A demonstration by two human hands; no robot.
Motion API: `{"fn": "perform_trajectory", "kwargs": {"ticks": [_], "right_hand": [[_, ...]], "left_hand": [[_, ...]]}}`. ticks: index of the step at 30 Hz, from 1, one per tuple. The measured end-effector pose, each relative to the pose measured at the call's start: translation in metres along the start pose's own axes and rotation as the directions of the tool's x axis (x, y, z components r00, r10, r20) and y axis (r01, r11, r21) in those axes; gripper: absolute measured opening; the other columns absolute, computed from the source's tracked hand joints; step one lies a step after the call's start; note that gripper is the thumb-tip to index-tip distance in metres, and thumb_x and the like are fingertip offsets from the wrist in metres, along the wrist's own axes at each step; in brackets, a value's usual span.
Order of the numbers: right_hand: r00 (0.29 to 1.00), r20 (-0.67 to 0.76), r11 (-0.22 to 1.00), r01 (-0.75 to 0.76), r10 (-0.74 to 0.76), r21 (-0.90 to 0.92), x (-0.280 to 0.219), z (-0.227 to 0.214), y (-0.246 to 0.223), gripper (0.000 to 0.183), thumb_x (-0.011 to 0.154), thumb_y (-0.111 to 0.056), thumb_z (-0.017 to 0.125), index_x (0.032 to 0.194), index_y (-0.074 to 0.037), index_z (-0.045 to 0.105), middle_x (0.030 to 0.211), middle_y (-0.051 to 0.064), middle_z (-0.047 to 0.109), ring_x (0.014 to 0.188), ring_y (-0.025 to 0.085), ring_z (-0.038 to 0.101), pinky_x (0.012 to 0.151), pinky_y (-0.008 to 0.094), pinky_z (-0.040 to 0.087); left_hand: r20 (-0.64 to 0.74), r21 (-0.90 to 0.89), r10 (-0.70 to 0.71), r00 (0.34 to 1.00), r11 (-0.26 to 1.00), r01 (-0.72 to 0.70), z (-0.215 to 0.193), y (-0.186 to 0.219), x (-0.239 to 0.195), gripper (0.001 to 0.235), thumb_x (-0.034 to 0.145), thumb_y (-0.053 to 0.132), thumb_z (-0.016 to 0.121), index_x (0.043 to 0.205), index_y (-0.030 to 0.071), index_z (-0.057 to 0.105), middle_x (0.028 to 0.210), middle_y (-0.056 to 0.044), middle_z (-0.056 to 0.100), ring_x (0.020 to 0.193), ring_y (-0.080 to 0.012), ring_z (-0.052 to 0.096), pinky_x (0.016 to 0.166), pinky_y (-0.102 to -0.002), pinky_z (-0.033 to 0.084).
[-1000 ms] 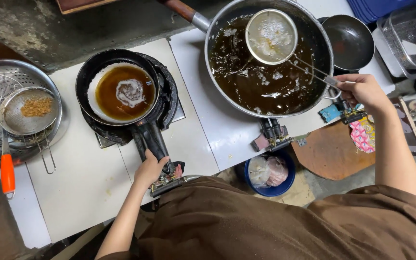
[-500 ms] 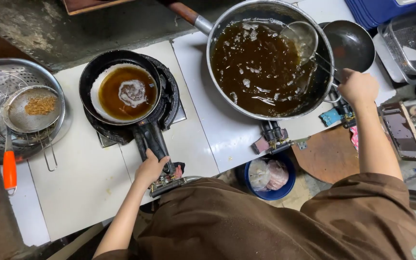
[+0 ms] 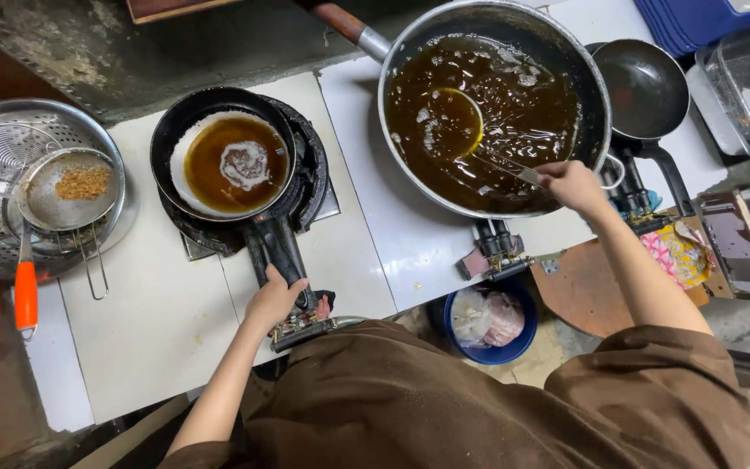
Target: Using a handheld mesh strainer to remove fried food particles and debris from a large pot of cooking oil.
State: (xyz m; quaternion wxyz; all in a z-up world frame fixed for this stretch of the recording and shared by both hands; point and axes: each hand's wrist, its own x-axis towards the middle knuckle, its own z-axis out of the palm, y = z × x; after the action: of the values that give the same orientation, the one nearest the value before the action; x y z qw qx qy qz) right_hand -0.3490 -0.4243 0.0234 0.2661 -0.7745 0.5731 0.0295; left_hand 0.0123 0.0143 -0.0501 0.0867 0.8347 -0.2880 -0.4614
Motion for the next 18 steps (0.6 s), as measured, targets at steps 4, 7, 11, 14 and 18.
{"fn": "perform_trajectory", "kwargs": {"ticks": [4, 7, 11, 14, 18], "right_hand": [[1.0, 0.015, 0.925, 0.005, -0.012, 0.38, 0.038, 0.047, 0.004, 0.031, 0.096, -0.026, 0.072, 0.123, -0.013, 0.074, 0.094, 0.017, 0.073, 0.075, 0.025, 0.069, 0.071, 0.039, 0.055], [1.0, -0.016, 0.825, 0.022, -0.016, 0.564, 0.026, 0.044, -0.015, 0.029, 0.096, -0.018, 0.069, 0.122, -0.005, 0.071, 0.059, 0.005, 0.057, 0.046, 0.01, 0.046, 0.044, 0.024, 0.041], [0.999, -0.018, 0.805, 0.042, -0.038, 0.591, 0.024, 0.028, -0.015, 0.03, 0.102, -0.015, 0.064, 0.125, 0.004, 0.066, 0.058, 0.006, 0.056, 0.042, 0.007, 0.045, 0.037, 0.022, 0.036], [0.994, -0.104, 0.867, 0.075, -0.028, 0.492, 0.027, 0.024, -0.005, 0.025, 0.102, -0.015, 0.068, 0.124, -0.002, 0.073, 0.085, 0.018, 0.072, 0.064, 0.016, 0.063, 0.062, 0.031, 0.05], [0.99, -0.142, 0.821, 0.083, -0.003, 0.565, 0.038, 0.021, 0.014, 0.027, 0.102, -0.017, 0.065, 0.125, -0.003, 0.069, 0.064, 0.009, 0.062, 0.044, 0.007, 0.047, 0.038, 0.02, 0.035]], "left_hand": [[0.01, 0.014, -0.01, 1.0, 1.0, 0.01, -0.008, 0.009, -0.011, 0.092, 0.105, 0.055, 0.043, 0.156, -0.017, 0.016, 0.105, -0.034, 0.07, 0.073, -0.0292, 0.074, 0.052, -0.036, 0.053], [-0.019, -0.022, 0.003, 1.0, 1.0, -0.004, 0.001, -0.003, 0.002, 0.089, 0.106, 0.052, 0.044, 0.156, -0.016, 0.015, 0.11, -0.037, 0.068, 0.083, -0.0342, 0.076, 0.06, -0.039, 0.056], [-0.035, -0.064, 0.011, 0.999, 0.998, -0.014, 0.01, -0.011, 0.011, 0.09, 0.106, 0.053, 0.044, 0.157, -0.015, 0.014, 0.114, -0.037, 0.067, 0.089, -0.0359, 0.076, 0.063, -0.041, 0.059], [-0.039, -0.067, 0.022, 0.999, 0.997, -0.025, 0.012, -0.011, 0.013, 0.09, 0.106, 0.054, 0.044, 0.157, -0.015, 0.016, 0.113, -0.037, 0.068, 0.089, -0.0358, 0.076, 0.064, -0.041, 0.059], [-0.044, -0.063, 0.029, 0.999, 0.998, -0.032, 0.006, -0.003, 0.003, 0.089, 0.106, 0.053, 0.044, 0.156, -0.015, 0.015, 0.116, -0.039, 0.066, 0.093, -0.0378, 0.075, 0.067, -0.043, 0.059]]}}
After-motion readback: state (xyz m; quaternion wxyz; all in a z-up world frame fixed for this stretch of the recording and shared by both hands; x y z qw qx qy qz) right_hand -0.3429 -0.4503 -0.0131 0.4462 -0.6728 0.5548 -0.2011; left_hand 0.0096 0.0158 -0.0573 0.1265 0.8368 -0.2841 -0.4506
